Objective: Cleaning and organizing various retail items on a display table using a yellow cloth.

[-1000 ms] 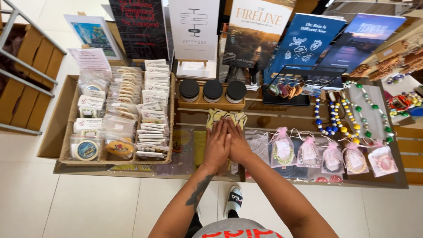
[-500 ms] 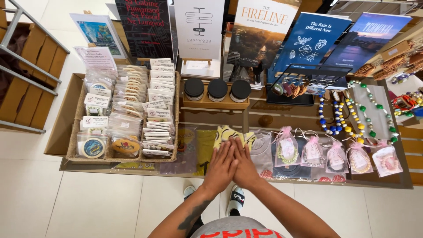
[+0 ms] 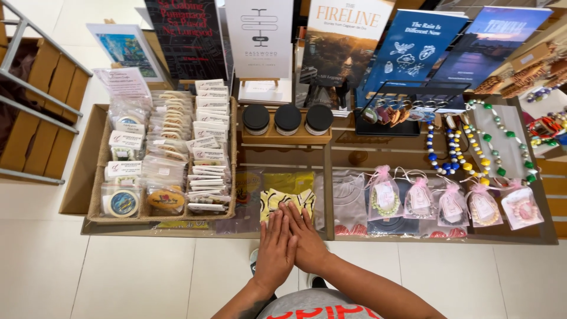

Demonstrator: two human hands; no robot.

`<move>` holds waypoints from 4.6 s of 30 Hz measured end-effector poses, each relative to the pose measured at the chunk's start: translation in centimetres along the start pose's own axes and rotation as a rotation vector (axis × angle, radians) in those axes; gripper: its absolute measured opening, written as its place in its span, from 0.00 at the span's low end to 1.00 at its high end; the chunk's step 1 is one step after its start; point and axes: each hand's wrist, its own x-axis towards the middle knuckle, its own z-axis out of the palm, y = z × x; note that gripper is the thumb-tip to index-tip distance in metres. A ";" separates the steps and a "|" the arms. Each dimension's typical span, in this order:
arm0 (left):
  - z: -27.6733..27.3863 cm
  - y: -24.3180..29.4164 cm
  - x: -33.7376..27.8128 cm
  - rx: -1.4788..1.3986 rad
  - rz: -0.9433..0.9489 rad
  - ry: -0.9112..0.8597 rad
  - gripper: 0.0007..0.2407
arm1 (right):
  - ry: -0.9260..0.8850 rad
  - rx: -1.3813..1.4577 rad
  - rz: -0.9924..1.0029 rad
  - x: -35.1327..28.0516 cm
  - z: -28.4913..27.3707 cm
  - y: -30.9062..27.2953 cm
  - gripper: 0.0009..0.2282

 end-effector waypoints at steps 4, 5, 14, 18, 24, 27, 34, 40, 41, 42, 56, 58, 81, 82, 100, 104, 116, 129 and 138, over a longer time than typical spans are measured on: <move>2.1 1.6 2.0 -0.021 0.057 -0.060 0.25 | 0.053 -0.030 0.028 -1.6 -0.2 3.2 0.32; 2.8 1.8 2.7 -0.026 0.078 -0.055 0.25 | 0.064 -0.037 0.051 -1.8 -0.5 3.9 0.32; 7.5 3.1 10.6 -0.063 0.117 -0.069 0.23 | 0.063 -0.018 0.207 0.0 -2.7 11.6 0.32; 8.0 3.3 11.5 -0.079 0.102 -0.045 0.23 | 0.078 0.002 0.216 0.2 -3.1 12.1 0.32; 6.3 4.8 9.2 -0.109 0.118 -0.089 0.24 | 0.144 -0.044 0.189 -2.5 -2.7 10.4 0.32; 4.2 6.6 8.6 -0.119 0.099 -0.075 0.23 | 0.189 -0.024 0.167 -4.6 -1.2 9.8 0.30; 2.6 7.4 13.2 -0.323 -0.105 -0.074 0.16 | 0.214 -0.026 0.085 -7.9 -2.9 7.6 0.25; 6.3 8.2 16.4 -0.387 -0.021 -0.133 0.15 | 0.223 0.282 0.064 -10.8 -5.5 6.5 0.23; 7.4 8.4 16.6 -0.381 -0.054 -0.187 0.15 | 0.222 0.251 0.058 -11.3 -5.8 6.7 0.23; 8.5 8.7 16.9 -0.374 -0.087 -0.242 0.15 | 0.221 0.220 0.052 -11.9 -6.1 6.9 0.24; 15.5 10.9 18.0 -0.531 -0.247 -0.212 0.10 | 0.082 0.131 0.090 -13.0 -5.0 7.1 0.30; 14.9 10.9 18.2 -0.599 -0.208 -0.140 0.10 | 0.085 0.123 0.086 -13.0 -4.9 7.3 0.30; 10.6 12.7 18.9 -1.275 -0.517 -0.037 0.03 | 0.203 0.007 0.232 -13.6 -4.2 14.9 0.28; 10.3 13.0 18.7 -1.274 -0.518 -0.029 0.03 | 0.201 0.007 0.225 -13.1 -4.3 15.7 0.28; 8.8 9.6 18.2 -1.307 -0.550 -0.034 0.04 | 0.188 0.360 0.341 -4.5 -5.1 16.4 0.23; 9.1 7.8 18.6 -1.268 -0.508 -0.036 0.04 | 0.239 0.008 0.098 -7.5 -4.4 12.5 0.25; 10.0 10.3 19.1 -1.363 -0.509 -0.134 0.03 | 0.235 0.122 0.167 -10.3 -6.6 12.9 0.33; 21.7 20.2 20.9 -1.183 -0.427 -0.406 0.05 | 0.249 0.207 -0.009 -13.5 -4.6 17.2 0.22; 23.1 24.2 21.1 -0.598 -0.169 -0.291 0.09 | 0.282 0.131 -0.129 -13.2 -6.5 18.5 0.19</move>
